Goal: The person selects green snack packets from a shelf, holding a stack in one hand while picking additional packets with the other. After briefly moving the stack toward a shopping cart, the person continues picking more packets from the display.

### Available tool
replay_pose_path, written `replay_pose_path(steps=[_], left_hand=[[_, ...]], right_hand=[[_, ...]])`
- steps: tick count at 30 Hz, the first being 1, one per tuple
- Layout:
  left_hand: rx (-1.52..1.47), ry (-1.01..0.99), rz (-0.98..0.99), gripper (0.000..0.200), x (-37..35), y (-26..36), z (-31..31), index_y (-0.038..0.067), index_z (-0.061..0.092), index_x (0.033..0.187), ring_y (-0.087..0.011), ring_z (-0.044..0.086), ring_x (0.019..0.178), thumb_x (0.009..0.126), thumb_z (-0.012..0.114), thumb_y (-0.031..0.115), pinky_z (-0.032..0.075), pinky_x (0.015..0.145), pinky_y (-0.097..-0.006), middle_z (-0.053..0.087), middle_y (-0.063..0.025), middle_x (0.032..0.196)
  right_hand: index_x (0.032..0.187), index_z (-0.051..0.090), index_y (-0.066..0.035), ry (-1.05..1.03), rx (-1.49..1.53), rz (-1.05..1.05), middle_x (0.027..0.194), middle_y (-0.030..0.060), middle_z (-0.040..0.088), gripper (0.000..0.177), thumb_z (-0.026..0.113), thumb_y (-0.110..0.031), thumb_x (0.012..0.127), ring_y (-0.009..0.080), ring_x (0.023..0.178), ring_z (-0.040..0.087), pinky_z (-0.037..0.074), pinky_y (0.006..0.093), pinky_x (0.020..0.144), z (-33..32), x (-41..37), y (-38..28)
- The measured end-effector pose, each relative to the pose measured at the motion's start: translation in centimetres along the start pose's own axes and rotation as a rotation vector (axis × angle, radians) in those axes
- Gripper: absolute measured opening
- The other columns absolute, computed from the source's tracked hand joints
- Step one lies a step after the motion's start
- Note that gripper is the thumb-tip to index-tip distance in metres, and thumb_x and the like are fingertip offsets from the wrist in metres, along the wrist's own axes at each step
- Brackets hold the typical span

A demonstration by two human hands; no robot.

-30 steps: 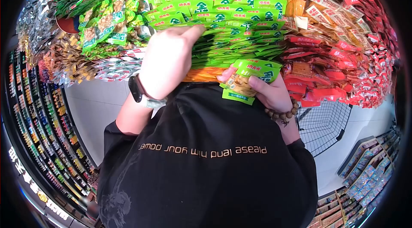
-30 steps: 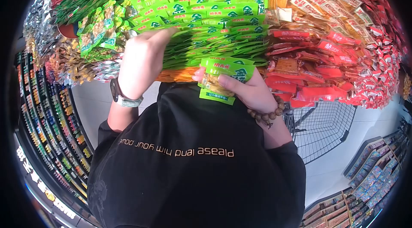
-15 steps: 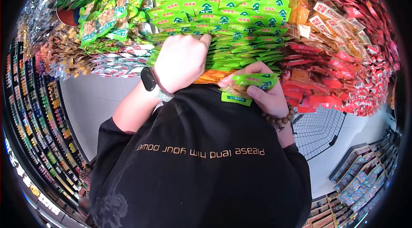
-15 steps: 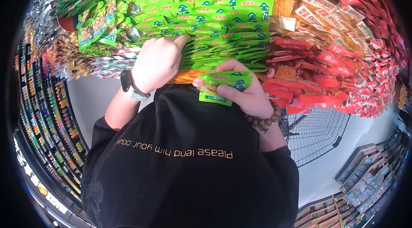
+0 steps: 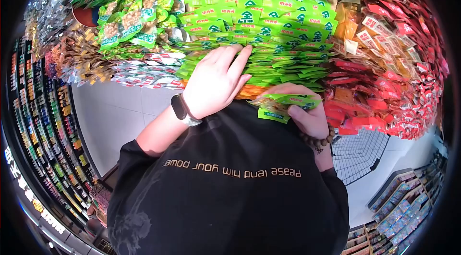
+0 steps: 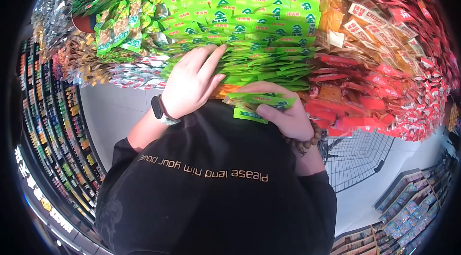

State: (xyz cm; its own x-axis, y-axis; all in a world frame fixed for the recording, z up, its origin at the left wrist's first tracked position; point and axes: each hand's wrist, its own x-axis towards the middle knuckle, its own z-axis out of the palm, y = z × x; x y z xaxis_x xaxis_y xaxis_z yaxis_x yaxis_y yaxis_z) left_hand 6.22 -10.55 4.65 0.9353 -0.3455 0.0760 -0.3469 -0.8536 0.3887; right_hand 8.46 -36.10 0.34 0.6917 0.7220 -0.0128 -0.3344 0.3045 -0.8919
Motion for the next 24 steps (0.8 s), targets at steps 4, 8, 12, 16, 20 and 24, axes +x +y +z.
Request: replay_pose_path(steps=[4,8,12,16,20,24], left_hand=[[-0.178,0.162,0.063,0.045,0.0,0.0,-1.7,-0.002,0.058,0.126,-0.0365,0.061,0.108,0.09,0.068,0.022,0.05,0.092,-0.0431,0.061,-0.0182,0.117],[-0.564,0.087,0.154,0.035,0.3,1.3,-2.8,0.003,0.063,0.115,-0.0337,0.066,0.094,0.088,0.072,0.023,0.054,0.083,-0.0409,0.066,-0.0135,0.107],[-0.564,0.028,0.048,0.022,-0.2,0.3,-3.0,0.002,0.068,0.103,-0.026,0.071,0.081,0.084,0.077,0.011,0.056,0.073,-0.0325,0.072,-0.0105,0.095],[-0.49,0.484,-0.228,0.024,-0.9,-2.0,-6.6,0.0,0.067,0.106,-0.015,0.07,0.077,0.085,0.078,0.006,0.055,0.069,-0.0266,0.072,-0.0087,0.092],[-0.622,0.719,-0.153,0.025,1.3,-5.9,-7.3,-0.004,0.063,0.112,-0.0095,0.067,0.082,0.089,0.072,-0.003,0.055,0.071,-0.023,0.072,-0.0084,0.1],[-0.381,0.609,-0.243,0.025,1.7,-6.9,-6.7,-0.004,0.062,0.113,-0.0083,0.069,0.082,0.09,0.072,-0.002,0.056,0.069,-0.0226,0.072,-0.0078,0.099]], right_hand=[[0.135,0.058,0.002,0.034,-0.146,0.032,0.13,0.0106,0.063,0.04,0.061,-0.014,0.098,0.0196,0.12,0.059,0.043,0.0335,0.106,0.5,0.2,-0.9],[0.141,0.052,0.001,0.101,0.04,0.182,0.137,0.0096,0.059,0.045,0.06,-0.011,0.099,0.0144,0.122,0.057,0.043,0.0318,0.105,1.7,0.2,-1.4],[0.139,0.054,0.002,0.058,-0.115,0.154,0.135,0.0101,0.062,0.042,0.059,-0.01,0.099,0.0156,0.119,0.059,0.044,0.0318,0.104,1.4,0.3,-1.3],[0.135,0.057,0.003,0.079,0.052,0.18,0.128,0.0114,0.066,0.038,0.059,-0.008,0.099,0.0168,0.119,0.06,0.046,0.0326,0.104,1.2,0.1,-0.8],[0.133,0.058,0.004,0.131,0.052,0.181,0.124,0.0114,0.068,0.035,0.059,-0.008,0.1,0.015,0.114,0.062,0.049,0.0309,0.099,1.5,-0.2,-0.6],[0.133,0.058,0.004,0.123,0.074,0.199,0.123,0.0103,0.068,0.036,0.06,-0.01,0.1,0.0133,0.11,0.063,0.05,0.0297,0.096,0.8,-0.3,0.0]])
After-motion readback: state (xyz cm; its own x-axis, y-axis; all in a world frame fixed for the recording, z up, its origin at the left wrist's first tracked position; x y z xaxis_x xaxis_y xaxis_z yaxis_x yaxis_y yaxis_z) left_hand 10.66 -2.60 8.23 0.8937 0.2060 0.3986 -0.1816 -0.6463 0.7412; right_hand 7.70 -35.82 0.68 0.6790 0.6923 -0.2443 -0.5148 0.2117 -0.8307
